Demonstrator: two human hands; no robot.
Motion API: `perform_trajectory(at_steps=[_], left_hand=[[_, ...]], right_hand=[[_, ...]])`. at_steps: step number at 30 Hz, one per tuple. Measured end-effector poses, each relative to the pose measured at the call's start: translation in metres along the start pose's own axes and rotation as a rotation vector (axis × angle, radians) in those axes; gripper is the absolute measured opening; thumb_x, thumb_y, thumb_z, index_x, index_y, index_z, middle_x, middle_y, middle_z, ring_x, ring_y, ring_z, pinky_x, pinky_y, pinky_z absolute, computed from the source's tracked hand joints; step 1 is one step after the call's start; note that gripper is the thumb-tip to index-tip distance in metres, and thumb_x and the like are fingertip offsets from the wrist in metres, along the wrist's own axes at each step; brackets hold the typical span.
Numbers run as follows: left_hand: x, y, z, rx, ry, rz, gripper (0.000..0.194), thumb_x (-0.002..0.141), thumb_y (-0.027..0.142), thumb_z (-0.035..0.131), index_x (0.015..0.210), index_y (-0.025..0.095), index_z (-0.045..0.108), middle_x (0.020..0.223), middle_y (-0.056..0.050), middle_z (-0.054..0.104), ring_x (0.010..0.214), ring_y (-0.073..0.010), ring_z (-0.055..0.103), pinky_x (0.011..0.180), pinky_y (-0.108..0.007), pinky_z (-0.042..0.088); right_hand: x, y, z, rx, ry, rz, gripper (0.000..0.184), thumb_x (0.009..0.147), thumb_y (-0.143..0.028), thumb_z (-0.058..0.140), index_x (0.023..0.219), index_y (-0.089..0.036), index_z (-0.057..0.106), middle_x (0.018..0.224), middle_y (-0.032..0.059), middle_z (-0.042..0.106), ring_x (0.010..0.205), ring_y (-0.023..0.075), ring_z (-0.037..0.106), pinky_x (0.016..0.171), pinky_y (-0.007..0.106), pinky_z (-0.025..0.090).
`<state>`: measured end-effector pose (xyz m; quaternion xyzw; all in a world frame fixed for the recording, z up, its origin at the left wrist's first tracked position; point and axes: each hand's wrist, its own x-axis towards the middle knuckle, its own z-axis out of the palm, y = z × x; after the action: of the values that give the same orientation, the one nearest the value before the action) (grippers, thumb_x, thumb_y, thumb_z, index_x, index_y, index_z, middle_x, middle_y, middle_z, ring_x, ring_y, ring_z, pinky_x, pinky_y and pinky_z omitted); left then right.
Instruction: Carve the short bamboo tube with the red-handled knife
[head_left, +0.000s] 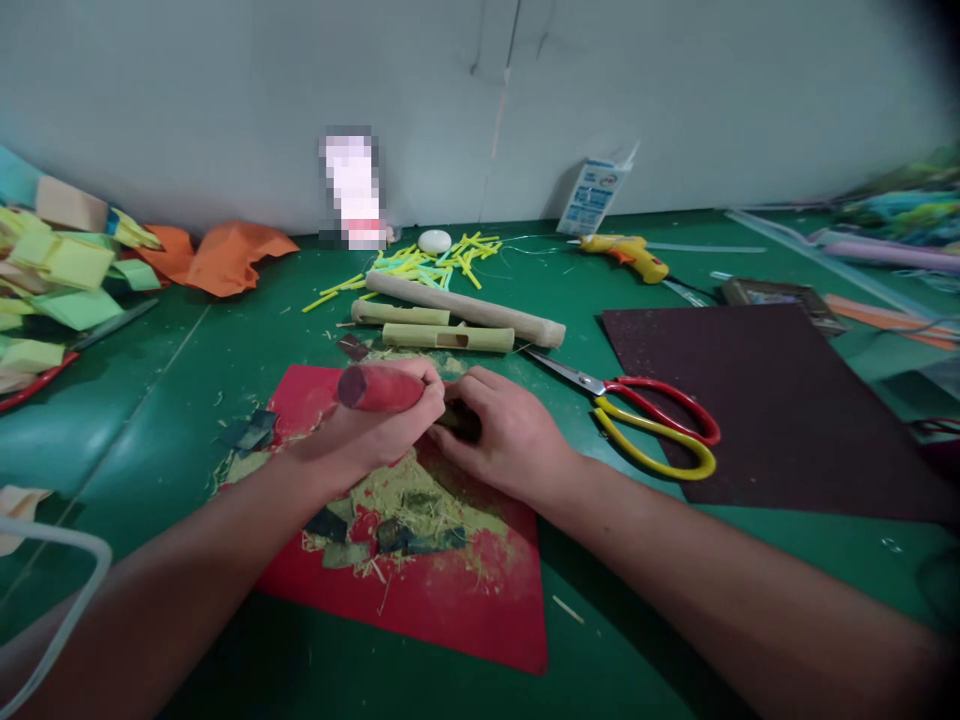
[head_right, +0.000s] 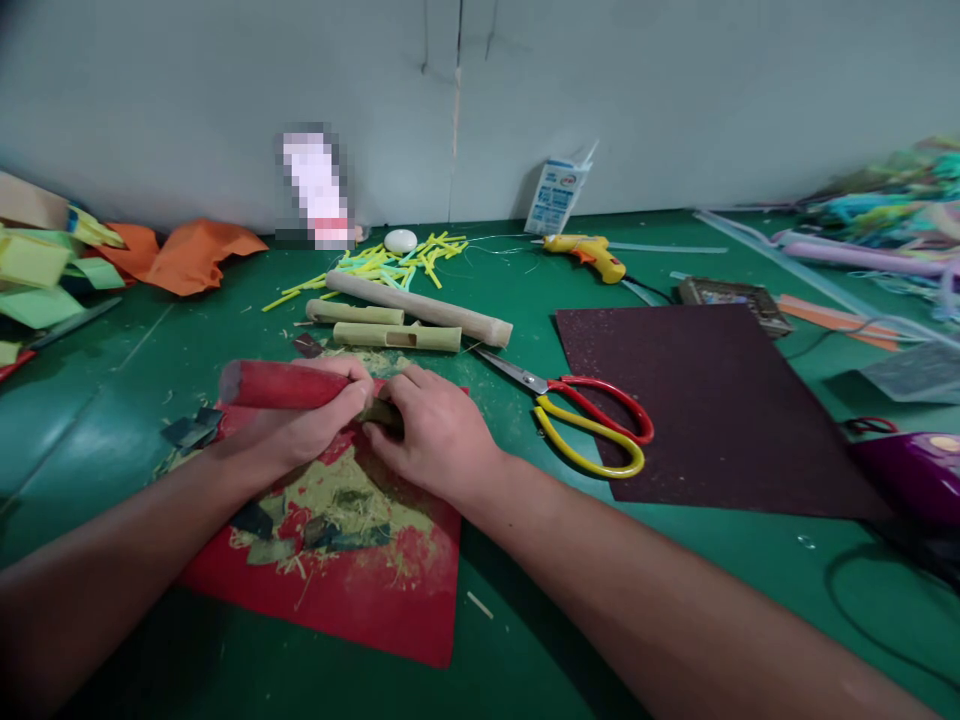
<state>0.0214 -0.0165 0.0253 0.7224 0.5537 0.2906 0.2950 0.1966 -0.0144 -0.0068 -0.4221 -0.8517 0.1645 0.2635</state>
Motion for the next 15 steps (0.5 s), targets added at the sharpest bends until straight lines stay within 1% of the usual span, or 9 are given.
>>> perform_trajectory(at_steps=[3, 5, 8, 11, 15], left_hand=[[0.005, -0.001, 0.006, -0.018, 0.073, -0.141, 0.015, 0.079, 0.029, 0.049, 0.066, 0.021, 0.053, 0.066, 0.001, 0.054, 0.071, -0.0163, 0.051, 0.064, -0.028, 0.04], [0.009, 0.0, 0.009, -0.04, 0.095, -0.186, 0.014, 0.075, 0.029, 0.051, 0.064, 0.02, 0.052, 0.067, 0.001, 0.054, 0.072, -0.016, 0.051, 0.063, -0.027, 0.04], [0.012, 0.003, 0.012, -0.071, 0.129, -0.212, 0.014, 0.072, 0.031, 0.051, 0.063, 0.02, 0.05, 0.066, 0.002, 0.051, 0.07, -0.015, 0.049, 0.063, -0.027, 0.039], [0.012, 0.004, 0.013, -0.125, 0.163, -0.236, 0.015, 0.069, 0.032, 0.05, 0.061, 0.02, 0.045, 0.061, 0.003, 0.045, 0.065, -0.0139, 0.044, 0.061, -0.028, 0.035], [0.011, 0.003, 0.012, -0.175, 0.162, -0.216, 0.015, 0.066, 0.031, 0.049, 0.059, 0.021, 0.04, 0.058, 0.003, 0.041, 0.063, -0.0131, 0.041, 0.059, -0.028, 0.034]], right_hand=[[0.001, -0.001, 0.001, -0.05, -0.015, 0.027, 0.02, 0.08, -0.036, 0.07, 0.086, -0.019, 0.06, 0.083, 0.0043, 0.059, 0.076, 0.0176, 0.05, 0.065, 0.03, 0.034], [0.001, 0.0, 0.002, -0.079, -0.021, 0.044, 0.023, 0.079, -0.038, 0.072, 0.085, -0.019, 0.06, 0.084, 0.0042, 0.059, 0.077, 0.018, 0.051, 0.065, 0.03, 0.033], [0.001, 0.0, 0.005, -0.094, -0.012, 0.047, 0.026, 0.078, -0.039, 0.074, 0.086, -0.018, 0.06, 0.086, 0.0049, 0.061, 0.079, 0.0184, 0.052, 0.066, 0.03, 0.034], [0.001, -0.002, 0.007, -0.103, -0.01, 0.029, 0.026, 0.079, -0.04, 0.074, 0.088, -0.018, 0.062, 0.087, 0.0054, 0.061, 0.079, 0.0184, 0.052, 0.066, 0.031, 0.035], [0.001, -0.006, 0.003, -0.118, -0.058, 0.001, 0.029, 0.081, -0.044, 0.069, 0.091, -0.017, 0.065, 0.087, 0.0069, 0.062, 0.08, 0.0202, 0.053, 0.067, 0.032, 0.037]])
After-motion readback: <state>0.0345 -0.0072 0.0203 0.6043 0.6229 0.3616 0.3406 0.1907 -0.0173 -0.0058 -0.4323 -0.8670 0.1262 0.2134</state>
